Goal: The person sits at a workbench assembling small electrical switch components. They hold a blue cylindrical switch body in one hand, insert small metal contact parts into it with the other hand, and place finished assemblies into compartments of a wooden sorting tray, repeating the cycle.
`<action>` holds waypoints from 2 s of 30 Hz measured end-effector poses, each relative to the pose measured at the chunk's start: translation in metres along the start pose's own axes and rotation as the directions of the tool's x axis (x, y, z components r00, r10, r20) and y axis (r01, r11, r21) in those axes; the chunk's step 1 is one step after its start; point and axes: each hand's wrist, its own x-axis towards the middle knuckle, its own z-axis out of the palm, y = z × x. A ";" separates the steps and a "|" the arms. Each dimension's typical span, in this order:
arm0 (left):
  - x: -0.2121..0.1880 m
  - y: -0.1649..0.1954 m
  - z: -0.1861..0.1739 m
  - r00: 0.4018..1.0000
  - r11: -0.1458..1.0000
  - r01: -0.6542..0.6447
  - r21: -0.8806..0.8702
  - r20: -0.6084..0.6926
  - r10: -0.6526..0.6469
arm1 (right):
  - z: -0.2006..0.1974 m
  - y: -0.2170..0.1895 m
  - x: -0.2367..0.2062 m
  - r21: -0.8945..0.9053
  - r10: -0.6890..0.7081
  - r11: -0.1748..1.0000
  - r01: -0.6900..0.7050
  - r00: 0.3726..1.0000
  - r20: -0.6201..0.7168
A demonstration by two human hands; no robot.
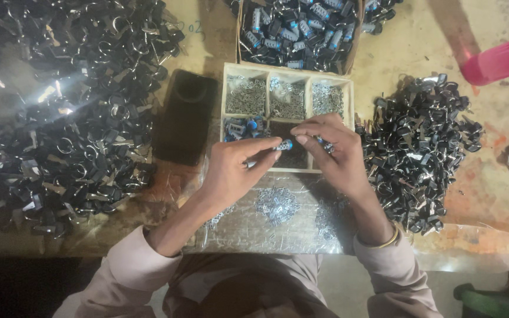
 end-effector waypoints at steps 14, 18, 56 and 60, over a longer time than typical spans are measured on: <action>-0.002 -0.003 -0.002 1.000 0.991 0.026 -0.130 0.001 -0.026 | 0.014 0.022 -0.012 0.558 0.287 0.803 -0.209 0.956 -0.054; -0.001 -0.002 -0.003 1.000 0.992 0.030 -0.120 0.011 -0.029 | 0.017 0.021 -0.012 0.674 0.216 0.719 -0.167 0.976 0.011; -0.002 -0.007 -0.006 0.999 0.991 0.045 -0.125 0.002 -0.045 | 0.027 0.011 -0.016 0.629 0.236 0.723 -0.284 0.958 0.162; -0.003 -0.008 -0.005 0.998 0.989 0.055 -0.138 -0.001 -0.056 | 0.031 0.009 -0.014 0.583 0.185 0.779 -0.230 0.973 0.137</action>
